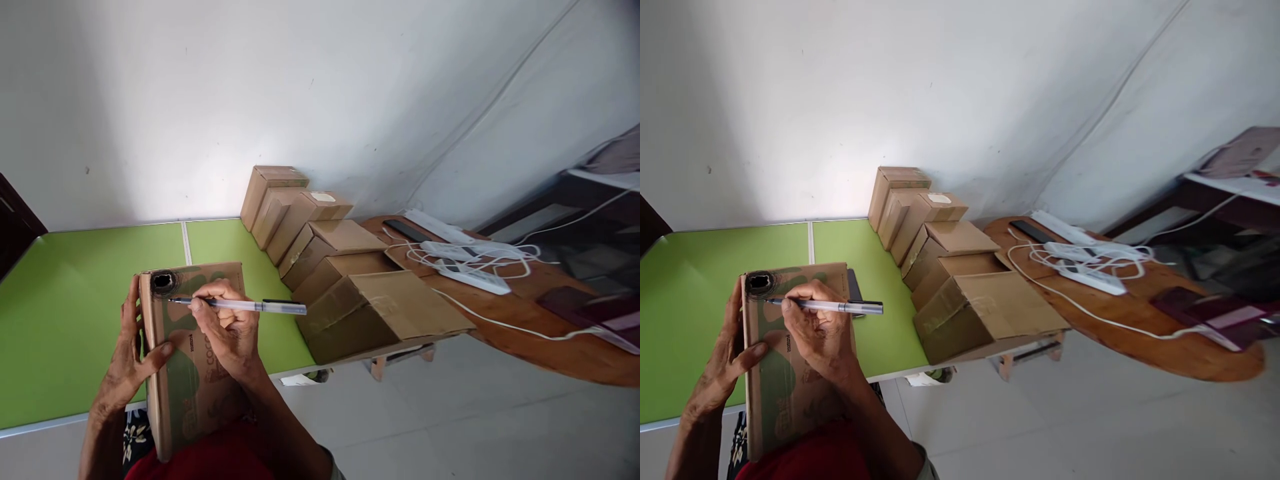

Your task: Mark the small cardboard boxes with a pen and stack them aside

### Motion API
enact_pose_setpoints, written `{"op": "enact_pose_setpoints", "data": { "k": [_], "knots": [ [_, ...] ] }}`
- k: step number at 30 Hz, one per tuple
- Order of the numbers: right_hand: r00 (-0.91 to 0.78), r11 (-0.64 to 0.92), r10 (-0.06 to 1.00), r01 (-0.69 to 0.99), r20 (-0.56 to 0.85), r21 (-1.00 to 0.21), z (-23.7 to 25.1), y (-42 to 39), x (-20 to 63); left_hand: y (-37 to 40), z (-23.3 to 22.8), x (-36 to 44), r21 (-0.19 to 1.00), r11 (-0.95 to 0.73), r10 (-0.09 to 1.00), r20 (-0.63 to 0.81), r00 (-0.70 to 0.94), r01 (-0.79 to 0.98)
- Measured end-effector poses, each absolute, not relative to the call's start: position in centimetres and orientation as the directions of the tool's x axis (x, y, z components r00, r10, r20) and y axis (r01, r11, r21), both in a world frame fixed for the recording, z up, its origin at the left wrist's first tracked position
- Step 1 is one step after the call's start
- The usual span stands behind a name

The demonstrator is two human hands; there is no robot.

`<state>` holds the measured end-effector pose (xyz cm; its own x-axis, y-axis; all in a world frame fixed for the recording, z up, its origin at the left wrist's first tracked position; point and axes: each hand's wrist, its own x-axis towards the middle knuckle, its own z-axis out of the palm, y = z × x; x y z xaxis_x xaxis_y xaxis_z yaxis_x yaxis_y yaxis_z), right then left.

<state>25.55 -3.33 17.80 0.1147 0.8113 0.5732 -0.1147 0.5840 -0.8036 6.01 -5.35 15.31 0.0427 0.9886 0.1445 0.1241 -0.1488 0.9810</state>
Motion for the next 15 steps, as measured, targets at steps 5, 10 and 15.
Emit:
{"op": "enact_pose_setpoints", "data": {
  "k": [5, 10, 15],
  "knots": [
    [0.203, 0.540, 0.836, -0.140, 0.509, -0.830, 18.2, -2.4, 26.0, -5.5, 15.7, 6.1, 0.983, -0.139, 0.990, 0.136, 0.033, 0.116],
    [0.209, 0.558, 0.823, -0.127, 0.528, -0.820, 19.6, -0.6, 25.8, -5.4, 16.0, 6.4, 0.986, -0.141, 0.990, 0.140, 0.013, 0.093],
    [0.397, 0.631, 0.728, -0.069, 0.559, -0.773, 19.8, 1.5, 28.9, -5.8, 16.0, 6.1, 0.996, -0.028, 0.991, 0.016, -0.136, -0.086]
  ]
}}
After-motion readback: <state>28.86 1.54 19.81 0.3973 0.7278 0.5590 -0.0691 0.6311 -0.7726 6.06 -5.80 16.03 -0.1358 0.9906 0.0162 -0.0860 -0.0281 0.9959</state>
